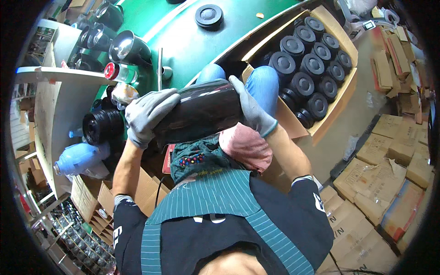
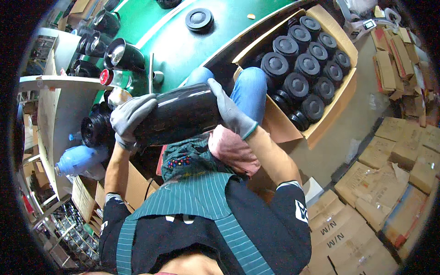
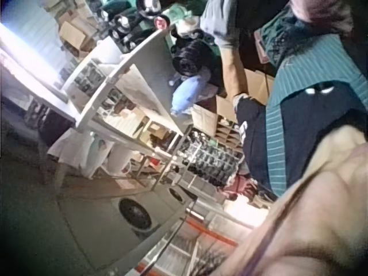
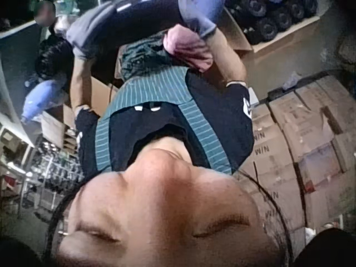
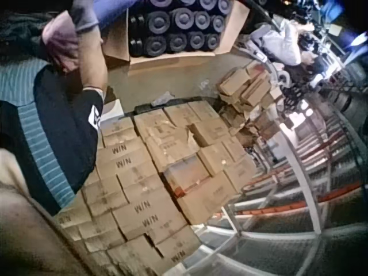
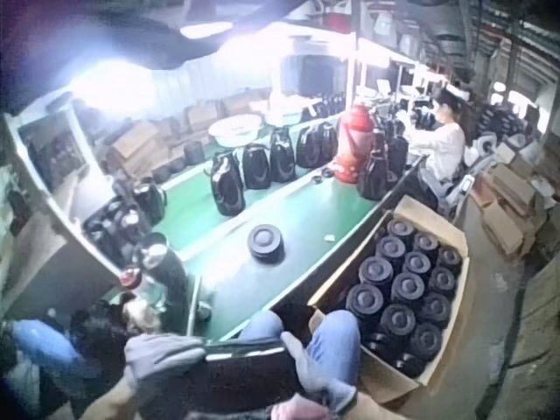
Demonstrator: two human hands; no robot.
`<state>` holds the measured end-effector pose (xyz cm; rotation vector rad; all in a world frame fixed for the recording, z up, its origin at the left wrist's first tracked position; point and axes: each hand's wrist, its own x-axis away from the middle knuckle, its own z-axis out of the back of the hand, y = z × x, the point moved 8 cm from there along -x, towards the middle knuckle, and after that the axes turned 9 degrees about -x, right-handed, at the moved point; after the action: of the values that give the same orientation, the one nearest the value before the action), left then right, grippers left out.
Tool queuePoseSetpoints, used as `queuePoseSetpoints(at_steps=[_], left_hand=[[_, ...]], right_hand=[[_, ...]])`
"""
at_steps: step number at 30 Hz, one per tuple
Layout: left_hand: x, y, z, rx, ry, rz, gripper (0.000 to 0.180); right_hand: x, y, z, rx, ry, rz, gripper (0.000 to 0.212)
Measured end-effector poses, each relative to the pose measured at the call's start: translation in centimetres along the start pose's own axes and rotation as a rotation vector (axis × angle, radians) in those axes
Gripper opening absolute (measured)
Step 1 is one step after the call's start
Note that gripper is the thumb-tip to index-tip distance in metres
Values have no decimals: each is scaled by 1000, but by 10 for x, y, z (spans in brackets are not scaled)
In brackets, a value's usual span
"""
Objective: The person repeatedly picks up black kettle bodies, inserts a metal rod into the base, and wipes the exterior with a cloth. They handle multiple kettle units one at a time on a green workbench, placing each finished unit aside.
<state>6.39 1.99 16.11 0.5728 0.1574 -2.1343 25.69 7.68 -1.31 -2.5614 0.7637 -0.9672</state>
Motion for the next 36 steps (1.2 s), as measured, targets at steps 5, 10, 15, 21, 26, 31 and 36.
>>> queuePoseSetpoints(at_steps=[5, 10, 15, 21, 26, 31, 36], left_hand=[[78, -69, -44, 628, 32, 725, 40], [83, -59, -51, 556, 108, 627, 39], [61, -34, -9, 201, 106, 191, 36], [177, -78, -150, 1425, 168, 968, 55], [83, -46, -19, 200, 196, 238, 42], [104, -69, -56, 524, 109, 429, 44], [182, -48, -184, 1812, -2, 1055, 101]], right_hand=[[47, -2, -6, 431, -266, 437, 93], [61, -21, -58, 816, -295, 974, 108], [29, 9, -32, 362, 0, 28, 71], [58, -1, -66, 1091, -235, 902, 121], [23, -4, -55, 759, -70, 491, 69], [41, 2, -46, 606, 21, 224, 71], [73, -15, -98, 1145, -277, 922, 105]])
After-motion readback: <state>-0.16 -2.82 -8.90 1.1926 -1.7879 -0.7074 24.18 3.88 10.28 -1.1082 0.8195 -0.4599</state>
